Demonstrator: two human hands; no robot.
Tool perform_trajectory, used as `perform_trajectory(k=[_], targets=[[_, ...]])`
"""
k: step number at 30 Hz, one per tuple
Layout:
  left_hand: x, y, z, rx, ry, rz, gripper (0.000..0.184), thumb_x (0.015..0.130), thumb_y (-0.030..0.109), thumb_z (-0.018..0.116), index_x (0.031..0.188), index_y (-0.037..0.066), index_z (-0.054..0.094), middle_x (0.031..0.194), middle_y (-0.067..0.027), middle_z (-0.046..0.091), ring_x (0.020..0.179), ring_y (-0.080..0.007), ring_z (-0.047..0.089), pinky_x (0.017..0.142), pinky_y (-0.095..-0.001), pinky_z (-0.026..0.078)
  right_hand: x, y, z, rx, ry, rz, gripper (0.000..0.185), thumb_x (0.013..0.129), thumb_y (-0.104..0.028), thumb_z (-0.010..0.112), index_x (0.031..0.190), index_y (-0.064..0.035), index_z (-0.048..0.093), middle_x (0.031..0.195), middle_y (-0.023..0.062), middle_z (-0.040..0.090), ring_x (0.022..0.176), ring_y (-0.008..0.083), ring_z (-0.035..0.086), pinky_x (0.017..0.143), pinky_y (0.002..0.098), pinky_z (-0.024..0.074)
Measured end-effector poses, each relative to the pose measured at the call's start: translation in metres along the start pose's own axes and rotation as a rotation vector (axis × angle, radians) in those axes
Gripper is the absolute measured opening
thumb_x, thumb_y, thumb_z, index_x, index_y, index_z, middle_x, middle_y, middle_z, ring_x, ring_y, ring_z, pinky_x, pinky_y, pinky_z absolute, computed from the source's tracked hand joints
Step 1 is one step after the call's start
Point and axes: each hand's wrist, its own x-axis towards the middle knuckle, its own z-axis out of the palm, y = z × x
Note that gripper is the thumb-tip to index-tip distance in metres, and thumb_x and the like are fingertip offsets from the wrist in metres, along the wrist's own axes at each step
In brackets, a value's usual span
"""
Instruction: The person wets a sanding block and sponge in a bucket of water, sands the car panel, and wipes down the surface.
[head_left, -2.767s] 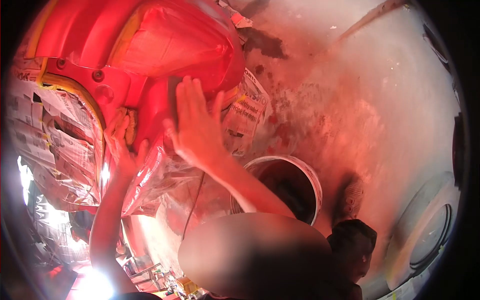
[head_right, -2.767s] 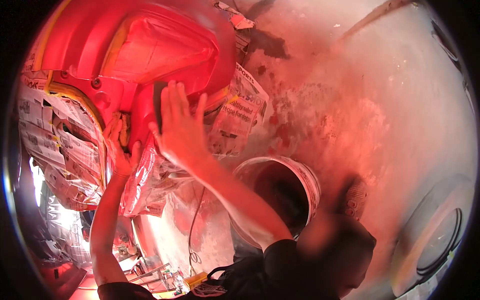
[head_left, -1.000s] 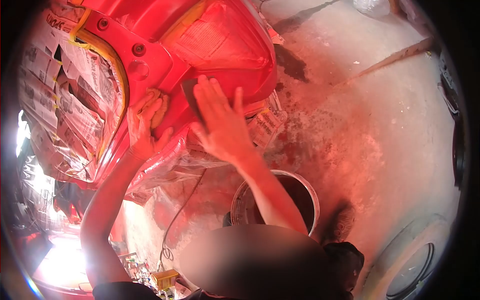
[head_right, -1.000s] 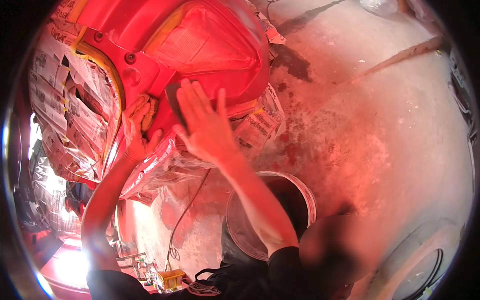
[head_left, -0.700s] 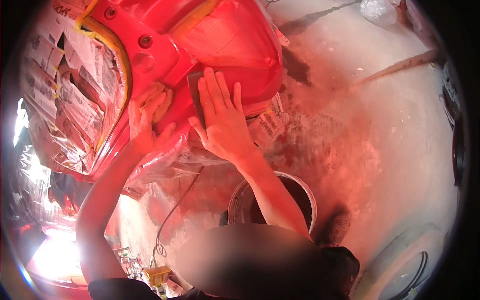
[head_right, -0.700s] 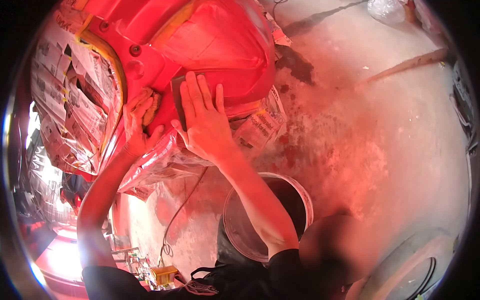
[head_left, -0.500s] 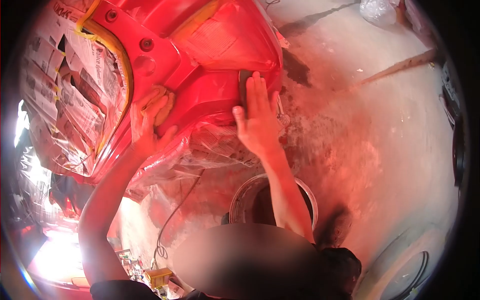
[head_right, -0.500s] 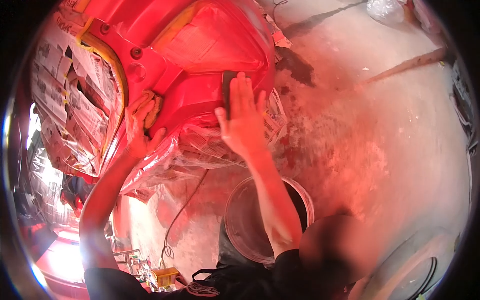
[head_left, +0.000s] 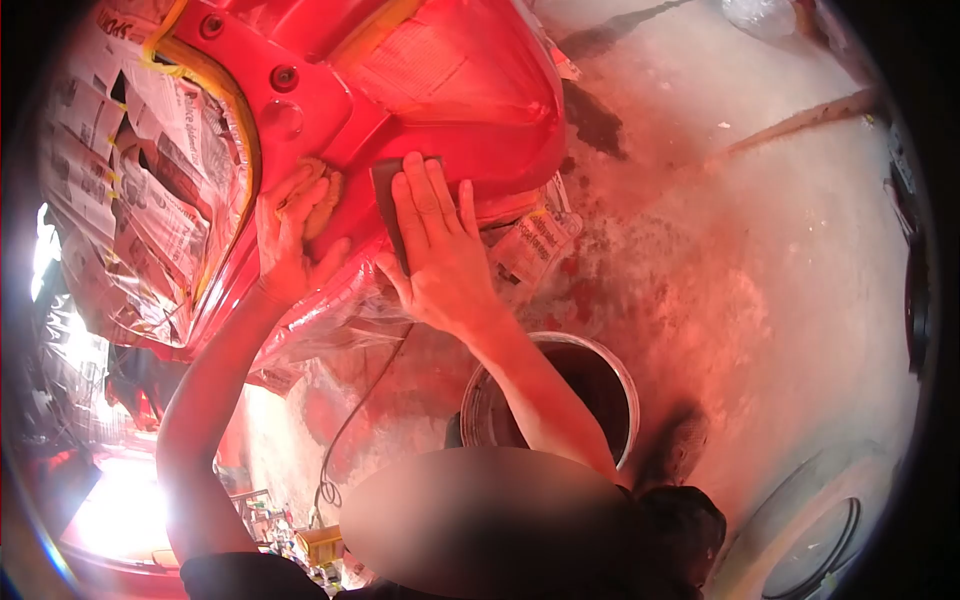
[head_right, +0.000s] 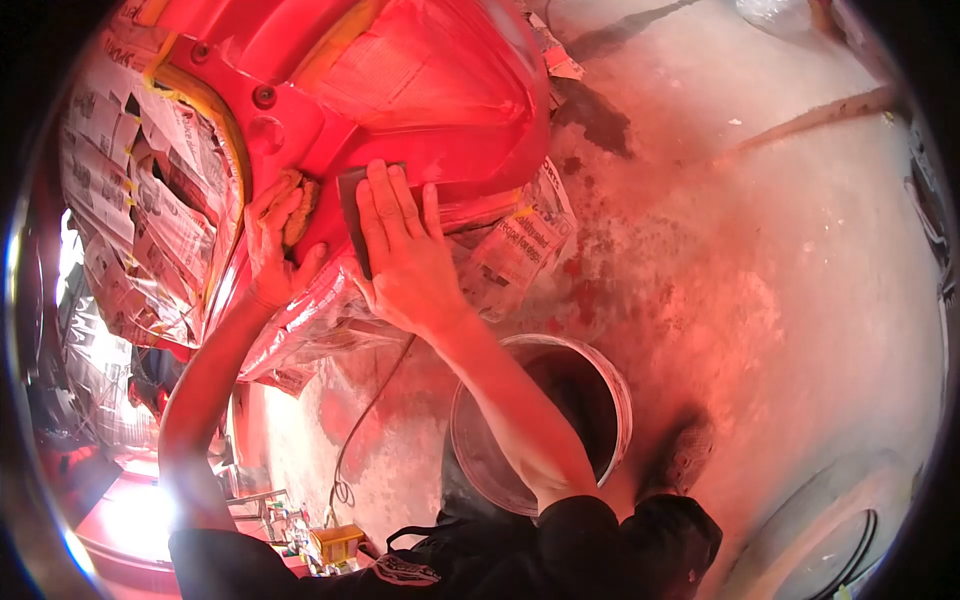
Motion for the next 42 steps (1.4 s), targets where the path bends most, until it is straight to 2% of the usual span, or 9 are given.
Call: perform_trajectory(k=[7,11,14,17,20,27,30,36,42], targets=[[-0.001,-0.003,-0.003,0.019,-0.051,-0.007,0.069,0.085,0.026,0.077,0.145,0.004,0.049,0.145,-0.0262,0.048,0.132,-0.0412,0.049,0.111,-0.0512,0.038,-0.020,0.031,0.005,-0.024,0.148,0.060,0.074,0.096,-0.041,0.062,0.150,0.0046,0.041,0.161,0.0219,0.036,0.152,0.0363,0.033,0.121,0.0646,0.0203],[-0.001,0.000,-0.002,0.010,-0.041,-0.006,0.069,0.085,0.026,0.078,0.144,0.005,0.049,0.144,-0.0256,0.049,0.131,-0.0414,0.049,0.110,-0.0510,0.038,0.003,-0.011,-0.001,-0.024,-0.066,-0.122,0.074,0.097,-0.039,0.061,0.151,0.0055,0.040,0.161,0.0240,0.036,0.150,0.0397,0.034,0.120,0.0685,0.0202],[-0.001,0.000,-0.003,0.014,-0.043,0.011,0.069,0.084,0.026,0.078,0.144,0.005,0.050,0.144,-0.0261,0.049,0.132,-0.0416,0.049,0.110,-0.0510,0.039,-0.012,0.034,-0.013,-0.062,0.017,0.108,0.074,0.097,-0.040,0.061,0.152,0.0050,0.040,0.163,0.0231,0.034,0.153,0.0384,0.030,0.122,0.0668,0.0154],[-0.001,-0.001,-0.004,0.013,-0.054,-0.004,0.069,0.084,0.026,0.078,0.143,0.005,0.050,0.144,-0.0259,0.048,0.132,-0.0418,0.049,0.110,-0.0510,0.039,-0.011,0.028,-0.002,-0.021,0.108,0.142,0.073,0.097,-0.041,0.062,0.151,0.0036,0.043,0.163,0.0212,0.035,0.153,0.0352,0.031,0.123,0.0655,0.0158],[-0.003,-0.001,-0.002,0.009,-0.032,-0.014,0.070,0.083,0.025,0.079,0.143,0.005,0.051,0.144,-0.0251,0.049,0.130,-0.0417,0.049,0.110,-0.0514,0.039,0.004,-0.021,0.005,-0.003,-0.040,-0.058,0.072,0.097,-0.043,0.062,0.150,0.0027,0.044,0.161,0.0211,0.038,0.151,0.0344,0.036,0.121,0.0653,0.0191],[0.000,0.000,-0.003,0.017,-0.006,-0.026,0.069,0.077,0.025,0.082,0.139,0.008,0.055,0.141,-0.0222,0.052,0.121,-0.0404,0.054,0.103,-0.0507,0.043,-0.008,0.057,-0.009,-0.056,0.114,0.278,0.068,0.100,-0.038,0.061,0.152,0.0014,0.042,0.162,0.0207,0.036,0.151,0.0355,0.035,0.120,0.0645,0.0218],[-0.001,0.002,-0.005,-0.002,0.003,-0.020,0.070,0.079,0.025,0.081,0.141,0.007,0.054,0.141,-0.0232,0.052,0.123,-0.0411,0.053,0.104,-0.0509,0.042,0.000,0.038,0.001,-0.074,0.137,0.286,0.063,0.100,-0.030,0.059,0.152,0.0019,0.042,0.163,0.0200,0.036,0.152,0.0357,0.034,0.120,0.0648,0.0224],[0.002,0.002,-0.005,0.000,0.040,-0.015,0.071,0.074,0.026,0.083,0.138,0.010,0.058,0.141,-0.0200,0.054,0.120,-0.0391,0.055,0.098,-0.0504,0.045,0.008,-0.042,0.015,-0.284,-0.056,-0.091,0.070,0.089,-0.022,0.060,0.151,0.0030,0.043,0.163,0.0192,0.036,0.153,0.0330,0.033,0.120,0.0659,0.0209],[0.001,0.003,-0.004,0.007,0.034,-0.025,0.070,0.076,0.028,0.082,0.138,0.008,0.056,0.141,-0.0219,0.054,0.121,-0.0407,0.055,0.099,-0.0512,0.044,0.023,-0.052,0.011,-0.286,-0.001,0.092,0.066,0.092,-0.025,0.059,0.149,0.0035,0.045,0.162,0.0200,0.037,0.151,0.0321,0.036,0.119,0.0668,0.0220]])
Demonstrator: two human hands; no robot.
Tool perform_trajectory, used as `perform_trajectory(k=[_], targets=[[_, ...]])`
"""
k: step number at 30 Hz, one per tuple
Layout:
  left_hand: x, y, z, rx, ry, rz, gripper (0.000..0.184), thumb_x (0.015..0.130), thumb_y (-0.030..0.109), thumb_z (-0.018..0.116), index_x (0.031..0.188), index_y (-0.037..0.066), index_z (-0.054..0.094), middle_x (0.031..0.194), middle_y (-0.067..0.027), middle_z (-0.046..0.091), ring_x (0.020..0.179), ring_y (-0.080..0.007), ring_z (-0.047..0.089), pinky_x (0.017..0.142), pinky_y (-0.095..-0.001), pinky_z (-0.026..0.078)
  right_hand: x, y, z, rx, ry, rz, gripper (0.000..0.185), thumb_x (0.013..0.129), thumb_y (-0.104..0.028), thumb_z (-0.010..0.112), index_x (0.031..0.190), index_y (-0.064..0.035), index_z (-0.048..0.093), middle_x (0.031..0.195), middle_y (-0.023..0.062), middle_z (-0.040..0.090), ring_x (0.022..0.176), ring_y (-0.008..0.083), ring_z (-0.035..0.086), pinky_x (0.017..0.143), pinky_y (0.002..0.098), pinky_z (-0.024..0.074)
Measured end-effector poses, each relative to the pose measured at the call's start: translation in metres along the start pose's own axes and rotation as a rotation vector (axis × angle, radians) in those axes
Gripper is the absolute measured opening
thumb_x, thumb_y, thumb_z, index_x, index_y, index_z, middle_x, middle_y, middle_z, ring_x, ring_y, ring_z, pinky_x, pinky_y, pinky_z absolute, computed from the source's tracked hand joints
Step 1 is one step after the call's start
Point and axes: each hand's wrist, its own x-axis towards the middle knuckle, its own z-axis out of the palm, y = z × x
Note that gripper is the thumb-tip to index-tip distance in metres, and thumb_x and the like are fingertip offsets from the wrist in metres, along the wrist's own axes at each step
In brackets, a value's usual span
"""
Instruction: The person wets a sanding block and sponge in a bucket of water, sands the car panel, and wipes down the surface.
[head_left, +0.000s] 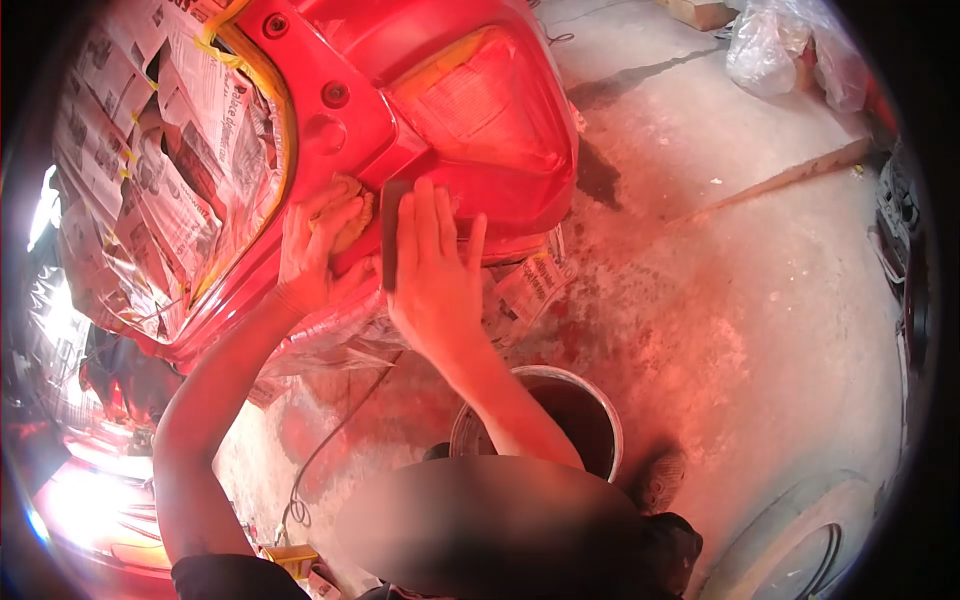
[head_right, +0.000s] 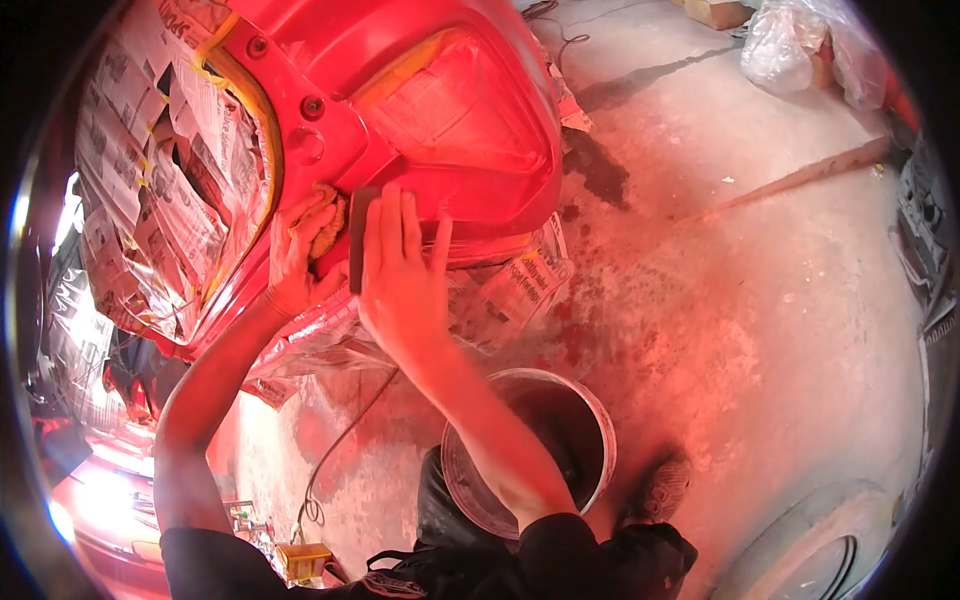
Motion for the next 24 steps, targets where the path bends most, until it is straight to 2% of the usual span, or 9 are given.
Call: perform_trajectory(k=[2,5,8,12,15,18,24], targets=[[0.001,-0.001,-0.002,0.007,-0.013,0.027,0.067,0.082,0.030,0.078,0.139,0.005,0.053,0.140,-0.0253,0.052,0.121,-0.0431,0.055,0.103,-0.0522,0.043,-0.013,0.001,0.005,0.004,-0.001,-0.027,0.067,0.095,-0.029,0.061,0.150,0.0042,0.044,0.161,0.0214,0.037,0.150,0.0350,0.037,0.118,0.0685,0.0223],[-0.002,-0.002,-0.002,0.020,-0.035,0.018,0.067,0.083,0.032,0.077,0.139,0.005,0.053,0.141,-0.0253,0.052,0.121,-0.0430,0.055,0.103,-0.0519,0.043,0.009,0.009,0.004,0.067,0.047,-0.020,0.068,0.096,-0.031,0.063,0.149,0.0049,0.043,0.161,0.0227,0.037,0.150,0.0370,0.037,0.117,0.0694,0.0227],[0.001,-0.001,0.000,-0.033,0.012,0.006,0.072,0.073,0.024,0.085,0.137,0.009,0.058,0.141,-0.0217,0.053,0.122,-0.0404,0.055,0.098,-0.0506,0.045,0.001,0.003,0.003,0.093,0.048,0.004,0.067,0.096,-0.031,0.063,0.149,0.0051,0.044,0.160,0.0233,0.038,0.149,0.0377,0.038,0.117,0.0696,0.0228],[0.002,-0.002,-0.001,-0.009,0.006,0.007,0.070,0.074,0.025,0.083,0.137,0.008,0.057,0.141,-0.0218,0.053,0.122,-0.0406,0.056,0.098,-0.0498,0.045,-0.009,0.006,0.006,0.069,0.042,-0.051,0.067,0.095,-0.031,0.064,0.148,0.0053,0.044,0.160,0.0240,0.038,0.148,0.0383,0.039,0.117,0.0697,0.0231],[-0.004,0.002,0.001,-0.017,0.004,-0.005,0.069,0.076,0.027,0.082,0.138,0.008,0.056,0.141,-0.0216,0.053,0.121,-0.0404,0.056,0.098,-0.0493,0.045,0.017,0.015,-0.001,0.049,0.062,-0.001,0.066,0.092,-0.027,0.061,0.146,0.0070,0.047,0.159,0.0251,0.039,0.149,0.0361,0.038,0.118,0.0682,0.0223],[0.000,-0.001,0.000,0.011,0.000,0.006,0.069,0.076,0.028,0.081,0.138,0.008,0.056,0.141,-0.0212,0.053,0.120,-0.0400,0.056,0.098,-0.0493,0.045,-0.012,-0.002,0.006,0.061,0.057,-0.033,0.066,0.091,-0.027,0.061,0.146,0.0070,0.047,0.159,0.0238,0.039,0.149,0.0349,0.038,0.119,0.0674,0.0217],[0.002,0.001,0.003,-0.008,-0.016,0.017,0.070,0.077,0.025,0.081,0.139,0.007,0.055,0.140,-0.0220,0.053,0.121,-0.0404,0.055,0.101,-0.0507,0.043,0.007,0.021,0.004,0.064,0.023,-0.081,0.067,0.092,-0.028,0.060,0.148,0.0058,0.045,0.160,0.0247,0.036,0.150,0.0357,0.037,0.120,0.0657,0.0228]])
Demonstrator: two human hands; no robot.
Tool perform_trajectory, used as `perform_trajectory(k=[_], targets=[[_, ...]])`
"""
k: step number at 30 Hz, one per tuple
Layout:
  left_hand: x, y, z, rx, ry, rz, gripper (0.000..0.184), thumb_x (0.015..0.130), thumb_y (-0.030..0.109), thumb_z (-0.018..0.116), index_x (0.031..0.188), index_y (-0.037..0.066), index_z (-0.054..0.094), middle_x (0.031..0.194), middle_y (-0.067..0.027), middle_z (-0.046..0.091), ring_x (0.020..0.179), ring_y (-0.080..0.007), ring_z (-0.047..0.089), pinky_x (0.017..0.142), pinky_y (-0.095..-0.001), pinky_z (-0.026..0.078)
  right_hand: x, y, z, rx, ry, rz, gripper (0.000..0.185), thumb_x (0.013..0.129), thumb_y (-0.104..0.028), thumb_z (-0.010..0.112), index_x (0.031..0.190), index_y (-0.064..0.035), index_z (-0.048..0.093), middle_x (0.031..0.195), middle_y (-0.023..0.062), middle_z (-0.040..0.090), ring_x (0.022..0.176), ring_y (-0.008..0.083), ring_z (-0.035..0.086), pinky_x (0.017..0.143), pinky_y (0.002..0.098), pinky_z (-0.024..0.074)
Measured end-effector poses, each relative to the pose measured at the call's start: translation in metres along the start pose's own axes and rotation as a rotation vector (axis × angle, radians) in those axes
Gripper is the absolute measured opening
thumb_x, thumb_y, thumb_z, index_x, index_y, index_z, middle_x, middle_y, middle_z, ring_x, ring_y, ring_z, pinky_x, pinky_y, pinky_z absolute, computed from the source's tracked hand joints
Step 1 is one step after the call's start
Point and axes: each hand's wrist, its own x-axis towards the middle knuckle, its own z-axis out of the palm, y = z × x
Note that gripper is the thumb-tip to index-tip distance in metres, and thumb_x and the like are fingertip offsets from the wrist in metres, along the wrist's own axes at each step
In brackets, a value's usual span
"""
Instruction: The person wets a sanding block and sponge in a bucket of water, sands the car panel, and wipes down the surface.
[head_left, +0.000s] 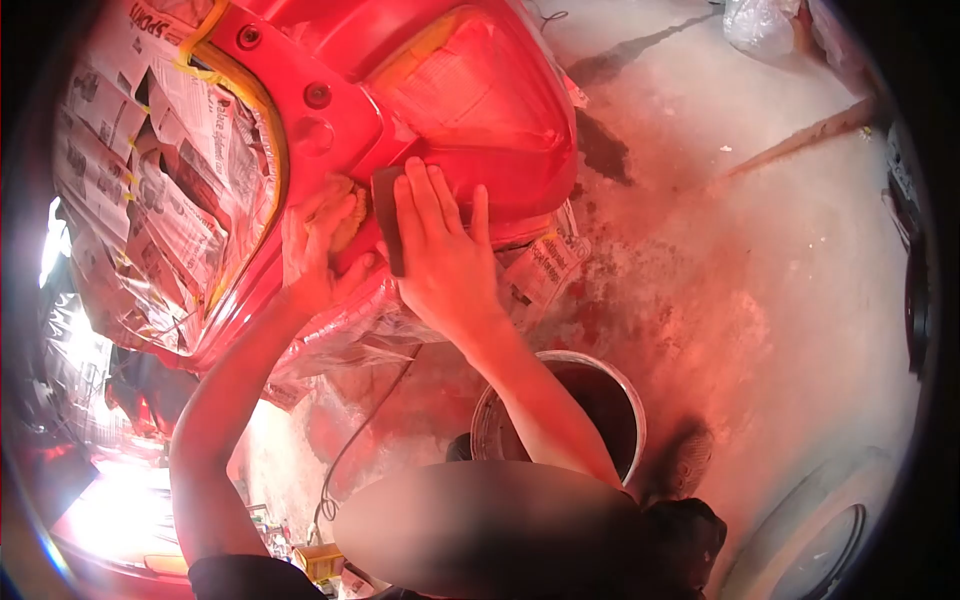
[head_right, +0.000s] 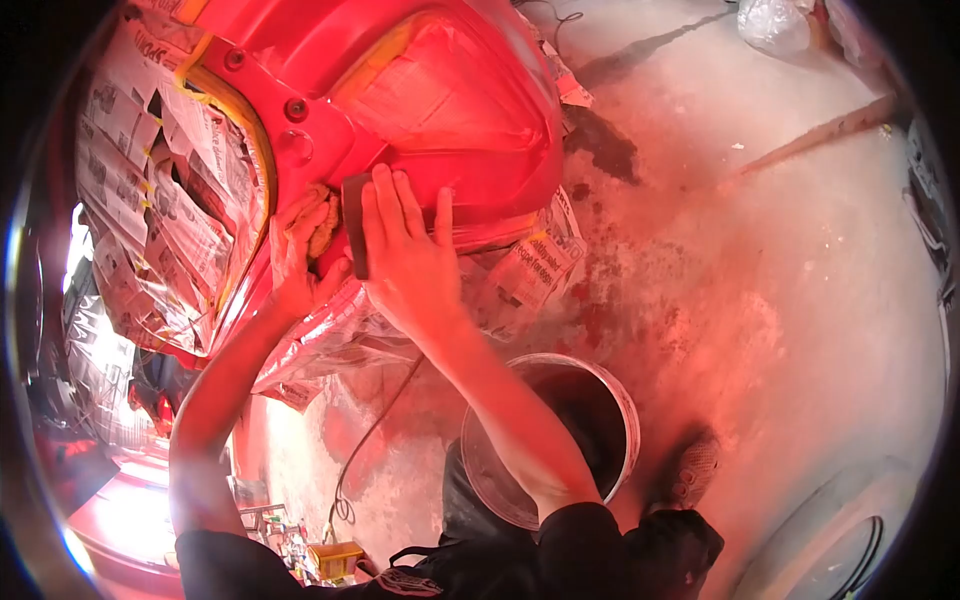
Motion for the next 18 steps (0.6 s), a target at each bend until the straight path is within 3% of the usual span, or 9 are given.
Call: perform_trajectory(k=[3,6,9,16,18], targets=[[-0.007,-0.005,-0.003,-0.005,-0.032,-0.002,0.070,0.081,0.024,0.079,0.142,0.005,0.051,0.141,-0.0249,0.051,0.127,-0.0419,0.051,0.107,-0.0516,0.040,-0.030,0.051,0.008,0.085,0.097,0.312,0.069,0.088,-0.025,0.062,0.148,0.0052,0.045,0.161,0.0233,0.037,0.150,0.0353,0.036,0.121,0.0647,0.0220],[-0.003,-0.004,-0.004,0.003,-0.016,-0.006,0.072,0.079,0.025,0.081,0.142,0.005,0.052,0.140,-0.0236,0.052,0.124,-0.0409,0.052,0.105,-0.0509,0.041,-0.024,0.035,0.011,0.160,0.174,0.193,0.068,0.090,-0.025,0.062,0.148,0.0052,0.045,0.161,0.0209,0.037,0.151,0.0350,0.036,0.121,0.0640,0.0223],[-0.005,-0.001,0.000,0.008,0.018,-0.010,0.074,0.074,0.025,0.084,0.139,0.006,0.054,0.139,-0.0205,0.053,0.117,-0.0392,0.055,0.098,-0.0498,0.043,-0.017,-0.006,0.011,0.073,-0.058,-0.144,0.063,0.097,-0.028,0.059,0.149,0.0050,0.045,0.161,0.0220,0.037,0.151,0.0372,0.035,0.121,0.0638,0.0232],[-0.009,-0.002,-0.005,0.030,-0.034,-0.030,0.078,0.081,0.027,0.080,0.147,0.003,0.047,0.143,-0.0245,0.049,0.127,-0.0409,0.050,0.108,-0.0503,0.039,-0.035,0.054,0.006,0.122,0.084,0.214,0.075,0.080,-0.018,0.066,0.149,0.0035,0.045,0.160,0.0239,0.039,0.151,0.0387,0.035,0.123,0.0603,0.0226],[-0.008,-0.005,-0.002,0.023,-0.028,-0.029,0.079,0.081,0.028,0.080,0.147,0.002,0.046,0.143,-0.0245,0.049,0.127,-0.0410,0.050,0.108,-0.0505,0.039,-0.021,0.019,-0.002,0.151,-0.018,0.039,0.073,0.082,-0.018,0.065,0.148,0.0043,0.046,0.159,0.0243,0.041,0.151,0.0382,0.035,0.123,0.0603,0.0230]])
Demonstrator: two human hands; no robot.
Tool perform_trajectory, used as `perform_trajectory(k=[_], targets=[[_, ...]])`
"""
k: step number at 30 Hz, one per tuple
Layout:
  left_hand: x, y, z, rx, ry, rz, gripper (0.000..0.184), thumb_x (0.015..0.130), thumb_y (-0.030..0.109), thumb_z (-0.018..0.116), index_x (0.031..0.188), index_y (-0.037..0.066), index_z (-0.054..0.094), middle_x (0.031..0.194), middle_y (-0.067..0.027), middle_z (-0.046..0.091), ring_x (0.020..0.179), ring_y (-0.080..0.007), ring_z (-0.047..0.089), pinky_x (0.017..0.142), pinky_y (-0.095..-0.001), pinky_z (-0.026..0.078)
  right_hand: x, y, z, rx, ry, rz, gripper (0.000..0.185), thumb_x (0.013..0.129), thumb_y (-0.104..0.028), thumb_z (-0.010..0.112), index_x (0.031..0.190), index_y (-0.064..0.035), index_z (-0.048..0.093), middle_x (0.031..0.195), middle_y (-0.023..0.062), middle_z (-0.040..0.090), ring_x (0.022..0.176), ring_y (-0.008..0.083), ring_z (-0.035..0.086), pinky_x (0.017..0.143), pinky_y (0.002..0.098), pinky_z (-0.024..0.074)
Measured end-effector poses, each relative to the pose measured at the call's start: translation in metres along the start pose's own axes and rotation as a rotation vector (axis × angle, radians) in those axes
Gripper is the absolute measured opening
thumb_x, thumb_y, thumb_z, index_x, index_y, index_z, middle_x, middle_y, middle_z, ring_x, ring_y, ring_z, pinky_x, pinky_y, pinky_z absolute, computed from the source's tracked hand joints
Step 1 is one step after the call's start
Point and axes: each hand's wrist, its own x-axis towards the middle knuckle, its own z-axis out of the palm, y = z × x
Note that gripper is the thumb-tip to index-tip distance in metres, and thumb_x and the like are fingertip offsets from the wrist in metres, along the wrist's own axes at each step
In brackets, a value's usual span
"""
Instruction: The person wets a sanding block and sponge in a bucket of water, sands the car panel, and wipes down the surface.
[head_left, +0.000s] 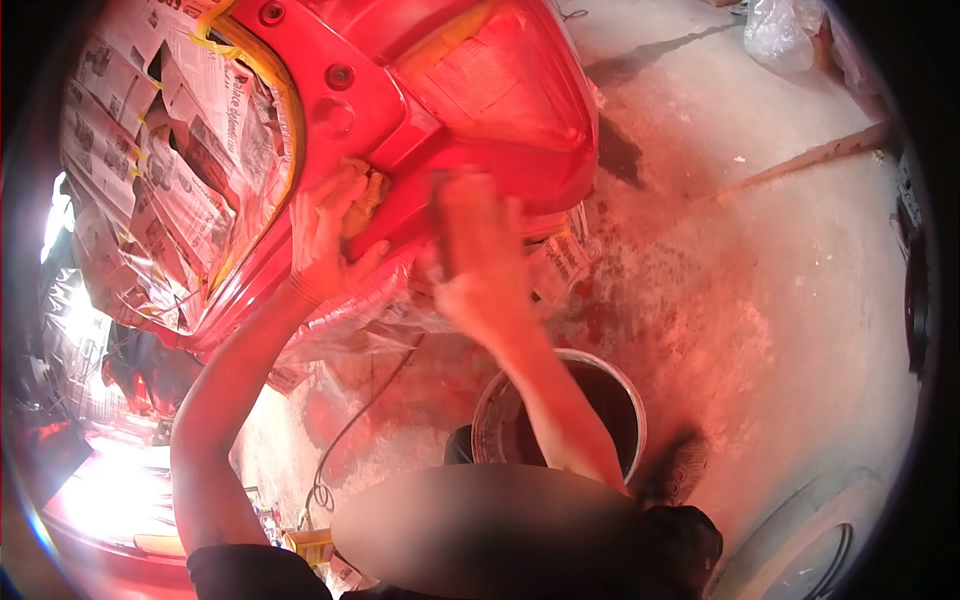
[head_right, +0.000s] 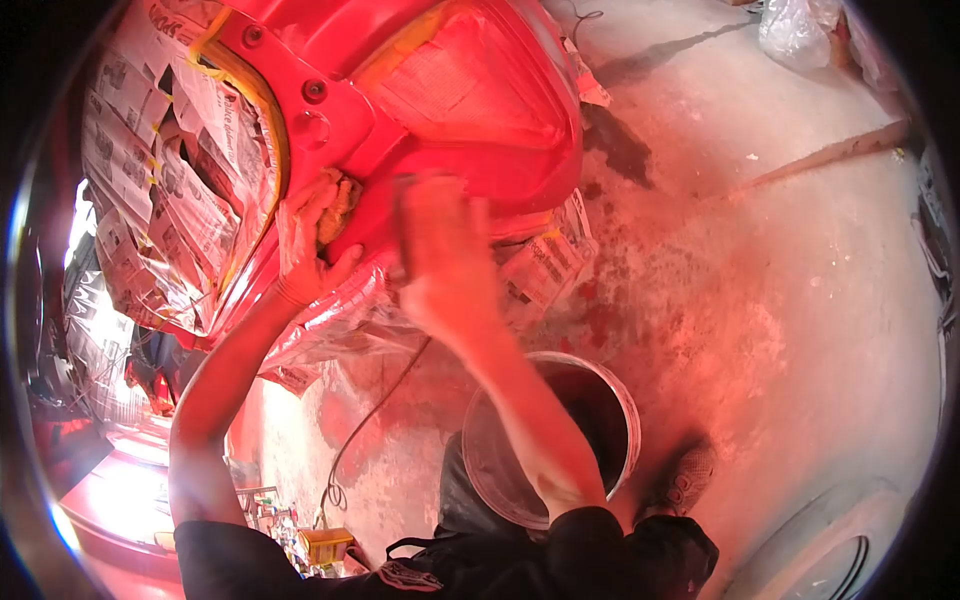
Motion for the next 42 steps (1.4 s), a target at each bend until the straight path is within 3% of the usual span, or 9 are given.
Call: perform_trajectory(k=[2,6,8,15,24,30,33,36,42], targets=[[-0.002,-0.002,0.003,-0.024,0.012,0.001,0.080,0.081,0.029,0.080,0.148,0.002,0.045,0.143,-0.0245,0.050,0.127,-0.0411,0.050,0.107,-0.0507,0.038,0.000,-0.031,0.012,-0.088,-0.054,-0.188,0.068,0.082,-0.017,0.064,0.145,0.0065,0.049,0.156,0.0240,0.043,0.150,0.0367,0.038,0.122,0.0609,0.0231],[-0.001,0.003,-0.002,0.037,-0.008,-0.019,0.077,0.084,0.031,0.077,0.148,0.001,0.046,0.143,-0.0242,0.050,0.126,-0.0398,0.050,0.108,-0.0495,0.037,0.007,-0.001,-0.001,-0.046,0.022,-0.073,0.068,0.082,-0.022,0.066,0.142,0.0076,0.052,0.155,0.0236,0.044,0.148,0.0363,0.039,0.122,0.0618,0.0236],[-0.004,0.002,-0.005,0.044,-0.002,-0.023,0.069,0.091,0.032,0.070,0.147,0.000,0.046,0.142,-0.0242,0.050,0.127,-0.0397,0.049,0.109,-0.0495,0.036,0.011,0.005,-0.005,-0.084,0.085,0.039,0.071,0.082,-0.026,0.069,0.142,0.0071,0.052,0.155,0.0232,0.045,0.148,0.0364,0.039,0.121,0.0630,0.0231],[-0.006,-0.010,0.006,-0.070,0.132,-0.025,0.049,0.104,0.030,0.045,0.142,-0.002,0.050,0.142,-0.0223,0.054,0.125,-0.0383,0.051,0.106,-0.0485,0.037,0.015,-0.050,0.020,-0.368,-0.004,-0.082,0.060,0.090,-0.019,0.054,0.144,0.0090,0.049,0.156,0.0240,0.043,0.147,0.0360,0.040,0.119,0.0652,0.0245],[-0.008,-0.011,0.003,-0.012,0.082,-0.024,0.049,0.100,0.022,0.050,0.143,-0.001,0.049,0.142,-0.0247,0.053,0.125,-0.0389,0.051,0.109,-0.0490,0.035,0.010,-0.043,0.016,-0.240,0.012,-0.028,0.064,0.086,-0.021,0.060,0.144,0.0051,0.052,0.160,0.0213,0.040,0.148,0.0361,0.040,0.118,0.0672,0.0250],[-0.008,-0.007,0.003,0.005,0.086,-0.029,0.049,0.101,0.023,0.051,0.143,-0.001,0.050,0.142,-0.0244,0.052,0.125,-0.0392,0.050,0.108,-0.0503,0.035,0.011,-0.037,0.015,-0.193,0.089,0.139,0.057,0.094,-0.024,0.061,0.143,0.0034,0.053,0.159,0.0204,0.041,0.148,0.0341,0.039,0.119,0.0657,0.0244],[-0.005,-0.007,0.002,0.010,0.047,-0.017,0.054,0.107,0.033,0.041,0.146,-0.004,0.046,0.143,-0.0259,0.049,0.130,-0.0397,0.048,0.113,-0.0491,0.034,0.007,-0.050,0.015,-0.308,-0.071,-0.033,0.060,0.099,-0.029,0.059,0.149,0.0025,0.046,0.160,0.0196,0.040,0.149,0.0352,0.038,0.120,0.0646,0.0233],[-0.011,-0.011,0.004,0.009,0.080,-0.040,0.050,0.100,0.026,0.052,0.143,0.000,0.050,0.143,-0.0231,0.052,0.127,-0.0386,0.049,0.108,-0.0507,0.034,0.018,-0.020,0.007,-0.042,0.070,0.123,0.063,0.100,-0.028,0.057,0.153,0.0023,0.040,0.162,0.0198,0.037,0.150,0.0379,0.036,0.120,0.0641,0.0225],[-0.006,-0.007,0.004,-0.010,0.085,-0.026,0.051,0.103,0.030,0.050,0.144,0.000,0.050,0.143,-0.0227,0.052,0.126,-0.0381,0.050,0.109,-0.0501,0.034,-0.009,0.040,0.012,-0.097,0.182,0.422,0.066,0.104,-0.035,0.052,0.155,0.0035,0.036,0.165,0.0214,0.031,0.153,0.0390,0.029,0.121,0.0646,0.0204]])
